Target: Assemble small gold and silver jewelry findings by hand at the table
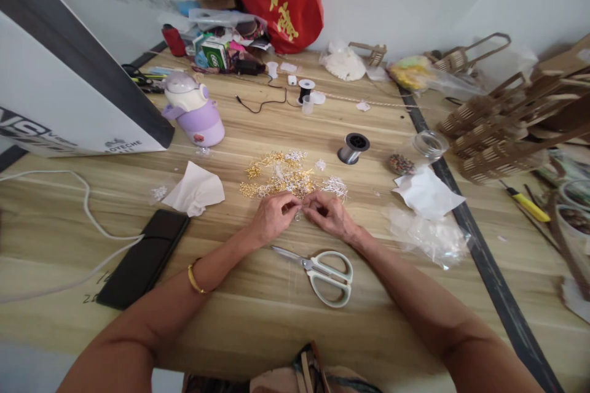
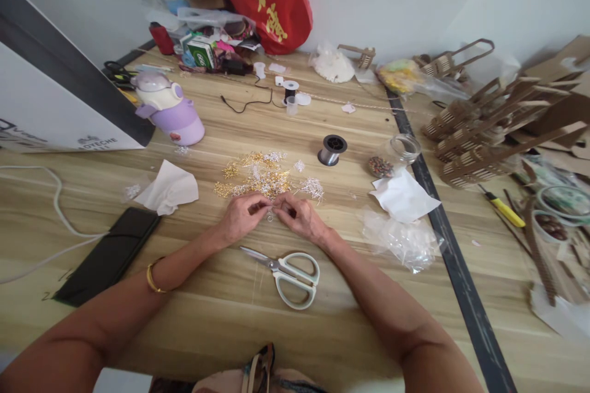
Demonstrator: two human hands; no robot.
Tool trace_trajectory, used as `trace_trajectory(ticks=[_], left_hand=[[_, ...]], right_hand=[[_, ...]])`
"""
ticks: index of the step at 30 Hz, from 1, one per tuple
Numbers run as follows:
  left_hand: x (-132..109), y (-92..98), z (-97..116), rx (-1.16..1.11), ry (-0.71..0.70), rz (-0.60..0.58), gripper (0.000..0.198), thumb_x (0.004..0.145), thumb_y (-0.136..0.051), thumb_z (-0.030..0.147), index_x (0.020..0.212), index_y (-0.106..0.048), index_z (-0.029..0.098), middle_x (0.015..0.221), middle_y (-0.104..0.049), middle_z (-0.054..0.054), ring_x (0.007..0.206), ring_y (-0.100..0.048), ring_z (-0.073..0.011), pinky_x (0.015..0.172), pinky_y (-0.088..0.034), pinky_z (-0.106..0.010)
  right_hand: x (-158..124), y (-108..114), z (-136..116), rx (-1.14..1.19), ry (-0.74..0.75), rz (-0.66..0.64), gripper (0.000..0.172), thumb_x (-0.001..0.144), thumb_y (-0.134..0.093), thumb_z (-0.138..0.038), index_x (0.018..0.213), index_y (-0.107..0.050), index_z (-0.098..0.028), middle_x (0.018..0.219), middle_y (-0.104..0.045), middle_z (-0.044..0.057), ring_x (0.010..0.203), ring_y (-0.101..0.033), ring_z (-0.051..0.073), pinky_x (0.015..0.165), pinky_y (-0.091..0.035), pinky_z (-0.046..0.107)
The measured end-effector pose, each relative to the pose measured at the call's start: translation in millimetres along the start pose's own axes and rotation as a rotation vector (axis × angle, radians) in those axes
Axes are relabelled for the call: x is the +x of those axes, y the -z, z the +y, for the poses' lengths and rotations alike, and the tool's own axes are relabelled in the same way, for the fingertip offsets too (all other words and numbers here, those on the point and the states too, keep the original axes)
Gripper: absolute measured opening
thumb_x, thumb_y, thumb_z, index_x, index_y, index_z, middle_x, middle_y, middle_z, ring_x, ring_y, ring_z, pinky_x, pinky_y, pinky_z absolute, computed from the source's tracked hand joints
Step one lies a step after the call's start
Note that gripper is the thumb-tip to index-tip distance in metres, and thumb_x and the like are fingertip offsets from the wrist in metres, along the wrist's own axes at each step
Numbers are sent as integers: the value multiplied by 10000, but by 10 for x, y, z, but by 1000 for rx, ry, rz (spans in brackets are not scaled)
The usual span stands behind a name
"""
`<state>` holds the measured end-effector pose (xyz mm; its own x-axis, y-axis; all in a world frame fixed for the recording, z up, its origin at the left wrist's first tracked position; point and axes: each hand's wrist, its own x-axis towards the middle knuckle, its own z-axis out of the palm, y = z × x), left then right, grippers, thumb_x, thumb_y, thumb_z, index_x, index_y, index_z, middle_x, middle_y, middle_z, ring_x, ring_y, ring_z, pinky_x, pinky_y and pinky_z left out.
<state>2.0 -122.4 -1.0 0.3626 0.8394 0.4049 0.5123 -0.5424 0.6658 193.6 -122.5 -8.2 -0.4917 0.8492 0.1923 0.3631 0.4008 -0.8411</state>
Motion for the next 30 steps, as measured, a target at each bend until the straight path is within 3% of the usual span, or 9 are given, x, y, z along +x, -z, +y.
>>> trace_trajectory(ticks=[8,30], left_hand=[[6,-1,-22,-36,37,-33,59,775,-631,98,758,-649,151,729,-682,-18,642,-592,-119,624,-451,-228],[35,12,6,-112,141,-57,60,782,-622,124,761,-671,151,748,-705,-26,663,-625,-130,632,-476,-235]], right_hand=[[-7,-10,1,-66,29,5,151,911,-483,-280,979,-546,-161,572,-505,-47,500,-425,87,518,-360,211],[-12,-15,15,-135,58,43,165,911,-495,-286,970,-578,-156,604,-520,-28,513,-452,94,528,-365,215]])
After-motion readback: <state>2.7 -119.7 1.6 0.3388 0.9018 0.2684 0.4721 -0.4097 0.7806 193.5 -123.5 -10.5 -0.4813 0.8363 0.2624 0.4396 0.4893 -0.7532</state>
